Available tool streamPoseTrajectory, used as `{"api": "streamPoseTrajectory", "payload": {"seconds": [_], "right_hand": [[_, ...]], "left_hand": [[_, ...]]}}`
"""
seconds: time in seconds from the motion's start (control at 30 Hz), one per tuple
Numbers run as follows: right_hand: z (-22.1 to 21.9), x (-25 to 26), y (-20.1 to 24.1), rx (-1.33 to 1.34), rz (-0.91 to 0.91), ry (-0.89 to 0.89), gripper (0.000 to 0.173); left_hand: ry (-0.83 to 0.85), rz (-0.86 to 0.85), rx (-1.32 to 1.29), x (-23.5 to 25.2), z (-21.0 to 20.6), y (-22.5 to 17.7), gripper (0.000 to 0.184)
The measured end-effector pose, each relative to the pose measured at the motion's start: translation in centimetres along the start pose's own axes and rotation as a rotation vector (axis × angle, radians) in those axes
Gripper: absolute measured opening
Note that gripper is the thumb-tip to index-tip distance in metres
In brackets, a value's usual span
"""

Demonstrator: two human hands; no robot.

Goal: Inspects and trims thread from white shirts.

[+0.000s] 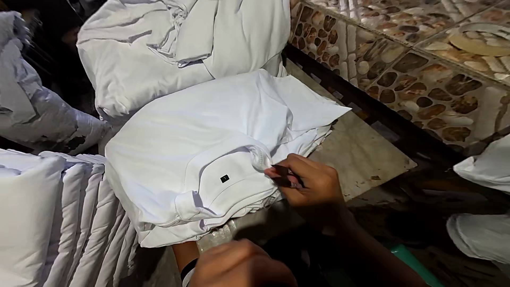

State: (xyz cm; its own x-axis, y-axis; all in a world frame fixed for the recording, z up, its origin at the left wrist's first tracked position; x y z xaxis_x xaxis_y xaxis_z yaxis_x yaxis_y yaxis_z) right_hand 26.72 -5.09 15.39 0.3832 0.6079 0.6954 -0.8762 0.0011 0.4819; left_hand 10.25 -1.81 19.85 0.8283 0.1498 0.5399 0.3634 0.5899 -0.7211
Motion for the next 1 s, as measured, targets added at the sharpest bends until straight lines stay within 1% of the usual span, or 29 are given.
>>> {"api": "streamPoseTrajectory", "payload": {"seconds": [0.07, 0.1, 0.13, 0.2, 0.23, 0.3, 0.33, 0.37, 0.4, 0.43, 0.5, 0.53, 0.57, 0.6, 0.63, 0.67, 0.7, 0.77, 0.8, 0.83, 0.87, 0.9, 0.93, 0.97, 1.0], "right_hand": [[1.3, -0.6, 1.1, 0.127, 0.098, 0.042, 0.022], [2.2, -1.2, 1.7, 0.210, 0.136, 0.083, 0.024], [3.1, -1.7, 2.1, 0.276, 0.158, 0.080, 0.025], [4.3, -1.9, 1.3, 0.318, 0.106, 0.033, 0.025], [4.2, -1.6, 0.3, 0.303, 0.039, 0.008, 0.028], [2.2, -0.9, -1.7, 0.244, -0.075, 0.007, 0.038], [0.9, -0.8, -2.1, 0.223, -0.099, 0.023, 0.037], [0.1, -0.9, -1.8, 0.195, -0.089, 0.029, 0.032], [0.2, -1.2, -0.8, 0.184, -0.041, 0.012, 0.027], [0.9, -1.6, 0.5, 0.213, 0.030, 0.003, 0.023], [2.6, -2.9, 3.3, 0.352, 0.173, 0.083, 0.021], [3.1, -3.6, 4.6, 0.463, 0.242, 0.158, 0.022], [3.1, -4.3, 5.6, 0.588, 0.293, 0.263, 0.025], [2.6, -5.0, 6.3, 0.709, 0.328, 0.385, 0.030], [1.8, -5.7, 6.7, 0.800, 0.347, 0.504, 0.035], [1.1, -6.4, 6.9, 0.855, 0.357, 0.587, 0.038], [0.6, -6.8, 6.9, 0.876, 0.360, 0.630, 0.041], [0.5, -7.1, 6.5, 0.866, 0.342, 0.622, 0.042], [0.9, -7.0, 6.2, 0.843, 0.333, 0.599, 0.040], [1.6, -6.8, 5.7, 0.829, 0.325, 0.582, 0.039], [2.3, -6.6, 5.1, 0.844, 0.306, 0.580, 0.039], [2.9, -6.7, 4.6, 0.888, 0.274, 0.595, 0.040], [3.6, -6.9, 3.9, 0.936, 0.233, 0.615, 0.039], [4.1, -7.1, 3.0, 0.958, 0.176, 0.622, 0.035], [4.4, -7.1, 1.7, 0.916, 0.102, 0.594, 0.026]], "left_hand": [[-0.084, 0.016, 0.150, 0.0, 1.6, 0.4, 0.049], [-0.110, 0.020, 0.173, -0.2, 2.3, 0.5, 0.042], [-0.130, 0.015, 0.172, -0.4, 2.8, 0.7, 0.037], [-0.142, -0.004, 0.167, -0.5, 3.4, 0.7, 0.034], [-0.149, -0.015, 0.170, -0.3, 3.4, 0.7, 0.034], [-0.158, -0.041, 0.185, 0.2, 2.9, 0.6, 0.033], [-0.164, -0.051, 0.200, 0.4, 2.6, 0.6, 0.033], [-0.169, -0.047, 0.231, 0.4, 2.4, 0.6, 0.032], [-0.173, -0.016, 0.290, 0.1, 2.6, 0.7, 0.031], [-0.175, 0.056, 0.388, -0.5, 3.4, 1.1, 0.032], [-0.148, 0.263, 0.626, -2.3, 5.7, 2.8, 0.039], [-0.089, 0.346, 0.718, -3.2, 6.6, 4.2, 0.043], [-0.013, 0.398, 0.780, -4.1, 7.1, 5.6, 0.043], [0.045, 0.411, 0.806, -4.4, 7.3, 6.8, 0.041], [0.061, 0.396, 0.789, -4.3, 7.6, 7.5, 0.039], [0.022, 0.377, 0.736, -3.7, 8.5, 7.9, 0.039], [-0.078, 0.380, 0.673, -2.9, 10.4, 8.1, 0.040], [-0.376, 0.414, 0.563, -1.6, 15.4, 8.8, 0.033], [-0.443, 0.427, 0.561, -0.9, 16.7, 9.2, 0.027], [-0.424, 0.415, 0.570, -0.2, 16.6, 9.2, 0.025], [-0.311, 0.371, 0.569, 0.4, 15.1, 8.9, 0.030], [-0.141, 0.336, 0.567, 0.5, 12.6, 8.8, 0.041], [0.041, 0.308, 0.557, 0.0, 9.8, 8.9, 0.048], [0.194, 0.277, 0.562, -0.8, 7.3, 9.3, 0.047], [0.293, 0.240, 0.579, -1.5, 5.8, 9.6, 0.042]]}}
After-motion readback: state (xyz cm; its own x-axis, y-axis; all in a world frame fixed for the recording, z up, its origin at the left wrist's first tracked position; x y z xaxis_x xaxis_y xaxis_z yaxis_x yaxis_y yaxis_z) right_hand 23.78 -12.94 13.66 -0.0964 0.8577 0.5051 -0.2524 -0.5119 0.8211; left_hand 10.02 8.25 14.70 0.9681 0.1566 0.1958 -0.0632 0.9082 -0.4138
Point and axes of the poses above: each hand's wrist, its own x-axis towards the middle knuckle, its own z-axis out of the back of the hand, y = z × x, the point moved 10 cm from there along x, towards the middle knuckle, and after that the axes turned 1 degree about z, right-handed, at the moved point
